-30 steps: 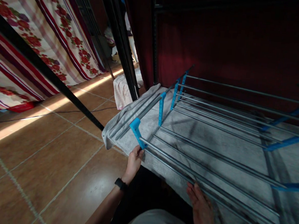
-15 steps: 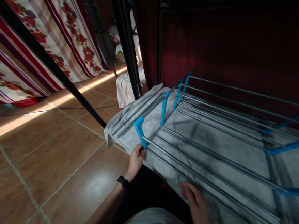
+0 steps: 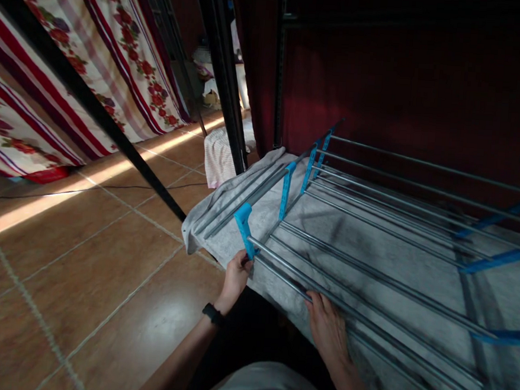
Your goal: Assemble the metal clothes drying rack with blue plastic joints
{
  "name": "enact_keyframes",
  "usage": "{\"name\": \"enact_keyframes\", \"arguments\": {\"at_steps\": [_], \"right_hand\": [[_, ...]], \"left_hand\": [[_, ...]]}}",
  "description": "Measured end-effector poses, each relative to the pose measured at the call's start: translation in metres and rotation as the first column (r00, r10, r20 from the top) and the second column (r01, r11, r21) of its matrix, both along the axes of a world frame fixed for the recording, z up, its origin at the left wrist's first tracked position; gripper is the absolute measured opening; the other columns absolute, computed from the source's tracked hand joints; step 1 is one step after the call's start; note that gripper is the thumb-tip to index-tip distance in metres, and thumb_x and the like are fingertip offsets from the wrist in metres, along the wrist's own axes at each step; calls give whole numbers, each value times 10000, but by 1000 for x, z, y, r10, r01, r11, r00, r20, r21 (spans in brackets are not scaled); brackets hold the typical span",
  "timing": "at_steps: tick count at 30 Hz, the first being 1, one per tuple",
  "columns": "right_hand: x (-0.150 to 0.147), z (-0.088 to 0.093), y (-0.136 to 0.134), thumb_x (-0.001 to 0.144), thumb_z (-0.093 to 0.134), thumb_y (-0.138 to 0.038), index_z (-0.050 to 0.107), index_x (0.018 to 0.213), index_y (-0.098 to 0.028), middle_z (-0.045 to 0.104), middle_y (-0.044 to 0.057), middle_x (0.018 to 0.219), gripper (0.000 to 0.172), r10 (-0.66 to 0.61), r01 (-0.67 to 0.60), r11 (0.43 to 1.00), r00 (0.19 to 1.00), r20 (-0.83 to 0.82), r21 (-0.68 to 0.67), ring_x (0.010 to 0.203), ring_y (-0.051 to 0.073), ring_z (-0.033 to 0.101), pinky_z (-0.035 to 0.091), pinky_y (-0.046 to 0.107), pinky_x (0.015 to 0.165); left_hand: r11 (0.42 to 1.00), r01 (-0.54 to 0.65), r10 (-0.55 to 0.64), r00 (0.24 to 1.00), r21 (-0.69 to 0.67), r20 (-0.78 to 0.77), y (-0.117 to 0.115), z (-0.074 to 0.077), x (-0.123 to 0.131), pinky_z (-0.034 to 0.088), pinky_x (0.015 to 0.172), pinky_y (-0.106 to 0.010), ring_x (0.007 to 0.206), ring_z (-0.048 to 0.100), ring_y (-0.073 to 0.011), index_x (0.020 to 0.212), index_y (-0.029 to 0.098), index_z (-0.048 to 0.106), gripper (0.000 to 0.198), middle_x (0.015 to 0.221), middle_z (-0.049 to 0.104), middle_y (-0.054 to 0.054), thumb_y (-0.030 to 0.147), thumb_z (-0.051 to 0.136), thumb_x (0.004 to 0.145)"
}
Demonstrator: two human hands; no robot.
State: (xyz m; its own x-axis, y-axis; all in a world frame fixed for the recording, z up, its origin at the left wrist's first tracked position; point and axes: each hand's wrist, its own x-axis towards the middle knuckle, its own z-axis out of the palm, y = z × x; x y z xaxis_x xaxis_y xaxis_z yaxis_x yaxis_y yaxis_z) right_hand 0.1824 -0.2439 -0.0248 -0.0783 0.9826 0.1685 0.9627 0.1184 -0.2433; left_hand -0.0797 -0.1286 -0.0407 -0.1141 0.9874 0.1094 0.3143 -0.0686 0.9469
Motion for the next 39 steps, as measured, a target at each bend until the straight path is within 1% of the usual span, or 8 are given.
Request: {"name": "enact_keyframes", "arguments": {"at_steps": [4,10,15,19,23,27,33,39], "right_hand": [[5,0,-3,1049,351,-258,652,1184,-237,749,71,1046,330,30,-30,999,1000,1,-11,934,197,711,513,298,778],[7,-2,-4,1045,373,-231,661,1197,-222,736,76,1148,326,64,-65,998,997,39,9,968,197,710,508,292,778],[7,0,-5,1043,368,-211,670,1210,-200,737,75,1145,345,91,-94,995,992,86,33,966,200,704,503,309,785],[9,-2,-4,1031,378,-199,682,1205,-202,743,73,1129,351,93,-97,995,991,93,34,911,186,707,501,298,772],[11,-4,-4,1017,383,-198,693,1195,-199,744,79,1142,358,90,-91,996,993,79,9,870,182,711,508,296,747],[11,-3,-3,1009,395,-217,697,1192,-216,741,89,1165,353,76,-75,997,995,66,-21,890,192,720,516,288,737],[13,2,0,1029,369,-216,680,1193,-244,749,69,1150,353,108,-99,989,991,77,-107,867,173,724,499,273,720],[12,8,3,1042,345,-222,656,1235,-229,754,68,1142,366,118,-106,982,991,68,-154,927,186,732,508,289,748]], "left_hand": [[1000,-26,26,999,1,23,0,-1,2,532,864,-371,904,671,-233,973,172,705,252,929,735,-63,194,584,752],[999,-34,34,999,3,-13,-2,0,5,520,825,-346,867,668,-227,910,174,723,203,904,741,-54,207,583,767],[998,-62,62,997,-8,-41,-4,2,7,514,772,-319,826,661,-215,905,169,715,189,879,736,-50,208,589,770],[998,-68,67,995,-16,-79,-5,4,9,496,747,-303,791,644,-206,857,169,704,158,822,718,-38,208,577,772],[998,-58,57,994,-16,-91,-7,6,10,489,763,-314,816,649,-217,872,167,704,166,847,723,-48,214,572,783],[998,-66,65,994,-9,-89,-7,6,11,486,769,-316,823,658,-221,889,170,710,176,852,730,-47,218,577,784],[998,-59,58,992,-8,-111,-7,2,10,481,750,-310,812,650,-220,882,172,700,166,840,723,-44,239,575,796],[999,-50,50,993,2,-108,-7,4,11,476,745,-304,780,632,-207,857,171,682,151,806,694,-35,240,570,782]]}}
